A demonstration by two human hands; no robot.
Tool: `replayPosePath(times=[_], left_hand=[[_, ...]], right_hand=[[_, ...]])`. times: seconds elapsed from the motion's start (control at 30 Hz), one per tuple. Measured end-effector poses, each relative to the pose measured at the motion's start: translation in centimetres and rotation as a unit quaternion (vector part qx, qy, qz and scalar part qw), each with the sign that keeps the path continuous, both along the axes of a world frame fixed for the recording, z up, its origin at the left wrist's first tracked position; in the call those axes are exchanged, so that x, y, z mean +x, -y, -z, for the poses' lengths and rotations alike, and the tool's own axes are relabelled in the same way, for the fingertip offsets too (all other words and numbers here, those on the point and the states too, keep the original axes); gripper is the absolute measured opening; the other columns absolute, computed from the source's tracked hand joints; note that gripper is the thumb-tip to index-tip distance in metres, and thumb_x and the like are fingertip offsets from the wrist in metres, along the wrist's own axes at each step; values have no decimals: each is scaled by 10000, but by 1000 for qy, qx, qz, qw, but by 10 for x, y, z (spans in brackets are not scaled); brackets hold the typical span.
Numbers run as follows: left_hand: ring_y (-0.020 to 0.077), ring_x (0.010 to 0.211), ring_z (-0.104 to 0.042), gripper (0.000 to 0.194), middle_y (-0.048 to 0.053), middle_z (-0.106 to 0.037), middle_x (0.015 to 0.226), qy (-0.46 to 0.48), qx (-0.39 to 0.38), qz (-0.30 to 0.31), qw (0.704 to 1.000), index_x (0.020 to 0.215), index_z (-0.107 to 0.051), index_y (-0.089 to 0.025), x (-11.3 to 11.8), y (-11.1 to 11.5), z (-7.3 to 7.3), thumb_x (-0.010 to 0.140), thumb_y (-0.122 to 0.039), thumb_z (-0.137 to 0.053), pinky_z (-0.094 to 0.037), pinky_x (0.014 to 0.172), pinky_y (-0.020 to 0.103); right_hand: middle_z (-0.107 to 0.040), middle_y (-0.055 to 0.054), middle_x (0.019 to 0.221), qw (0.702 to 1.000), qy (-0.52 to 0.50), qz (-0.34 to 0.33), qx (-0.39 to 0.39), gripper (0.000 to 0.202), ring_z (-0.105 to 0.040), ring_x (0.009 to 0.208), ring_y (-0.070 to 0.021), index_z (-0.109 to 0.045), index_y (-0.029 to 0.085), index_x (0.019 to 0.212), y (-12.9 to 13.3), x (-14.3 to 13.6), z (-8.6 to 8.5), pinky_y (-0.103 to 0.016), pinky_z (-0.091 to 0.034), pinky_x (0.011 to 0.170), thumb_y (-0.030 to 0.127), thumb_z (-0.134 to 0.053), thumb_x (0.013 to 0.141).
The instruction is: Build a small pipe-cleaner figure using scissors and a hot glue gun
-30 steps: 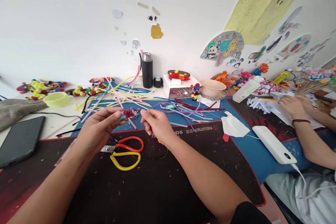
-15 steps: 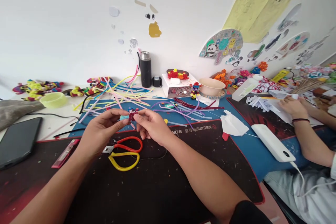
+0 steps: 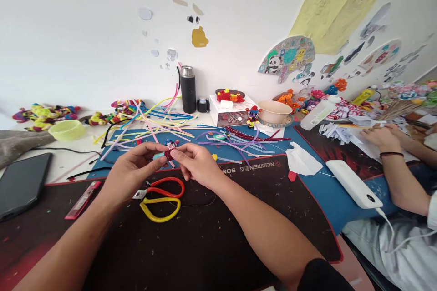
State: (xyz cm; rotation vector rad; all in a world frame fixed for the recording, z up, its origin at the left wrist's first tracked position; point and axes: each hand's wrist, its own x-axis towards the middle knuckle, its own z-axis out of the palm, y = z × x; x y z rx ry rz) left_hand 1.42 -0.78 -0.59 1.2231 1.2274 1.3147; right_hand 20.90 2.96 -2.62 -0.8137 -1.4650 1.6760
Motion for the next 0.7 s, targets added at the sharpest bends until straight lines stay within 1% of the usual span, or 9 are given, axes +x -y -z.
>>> replayPosePath(times=[0.13, 0.27, 0.37, 0.43, 0.53, 0.6, 0.67, 0.7], left_hand=[[253, 956, -772, 407, 74, -851, 1014, -8, 0, 6, 1000, 962, -858, -259, -1, -1, 3, 671, -502, -1007, -648, 822, 314], [272, 998, -786, 411, 84, -862, 1061, -19, -5, 8, 1000, 984, -848, -258, -4, -1, 6, 711, -536, -978, -651, 886, 348], [309, 1061, -791, 468, 105, -867, 1120, -42, -11, 14, 999, 1030, -836, -253, -4, 1, 2, 723, -586, -955, -657, 929, 397], [344, 1124, -781, 537, 117, -862, 1164, -56, -9, 22, 998, 1059, -822, -255, -2, 2, -2, 682, -606, -970, -663, 949, 438], [376, 1177, -764, 602, 120, -848, 1203, -101, 15, 36, 994, 1087, -803, -262, 0, 3, -4, 638, -621, -980, -648, 1004, 499], [386, 1168, -761, 612, 125, -839, 1206, -145, 36, 32, 988, 1100, -798, -258, 1, 3, -1, 658, -655, -948, -631, 1026, 531], [387, 1128, -763, 611, 125, -840, 1161, -185, 50, 13, 981, 1107, -798, -249, 0, 3, 3, 692, -685, -907, -632, 1001, 535], [380, 1088, -768, 607, 121, -842, 1121, -197, 51, 2, 979, 1112, -798, -245, -1, 3, 4, 711, -691, -890, -642, 962, 519]], right_hand=[[-571, 86, 563, 999, 27, 5, 16, 389, -516, 440, -99, -654, 214, 982, 2, 0, -2, -240, -398, 501, 595, -734, 975], [-538, 88, 538, 999, 35, 12, 6, 469, -504, 432, -102, -614, 223, 885, 2, -1, -4, -242, -387, 492, 673, -722, 954], [-525, 86, 534, 999, 40, 20, -3, 544, -505, 423, -99, -566, 225, 809, 1, -1, -4, -243, -381, 479, 736, -703, 938], [-507, 87, 515, 999, 42, 27, -4, 579, -506, 419, -102, -543, 227, 778, 1, -1, -3, -244, -376, 471, 765, -690, 931], [-483, 86, 496, 998, 40, 39, 2, 610, -511, 416, -105, -504, 230, 741, 1, 0, -2, -248, -374, 473, 782, -679, 930], [-479, 84, 494, 998, 45, 44, 8, 622, -519, 420, -106, -484, 231, 725, 1, 0, -1, -251, -380, 485, 786, -669, 935], [-481, 80, 498, 998, 53, 44, 12, 629, -521, 424, -104, -483, 229, 722, 1, 0, -2, -251, -382, 491, 793, -659, 939], [-487, 78, 502, 998, 54, 42, 14, 627, -519, 425, -102, -491, 228, 728, 1, 0, -2, -250, -380, 489, 795, -651, 942]])
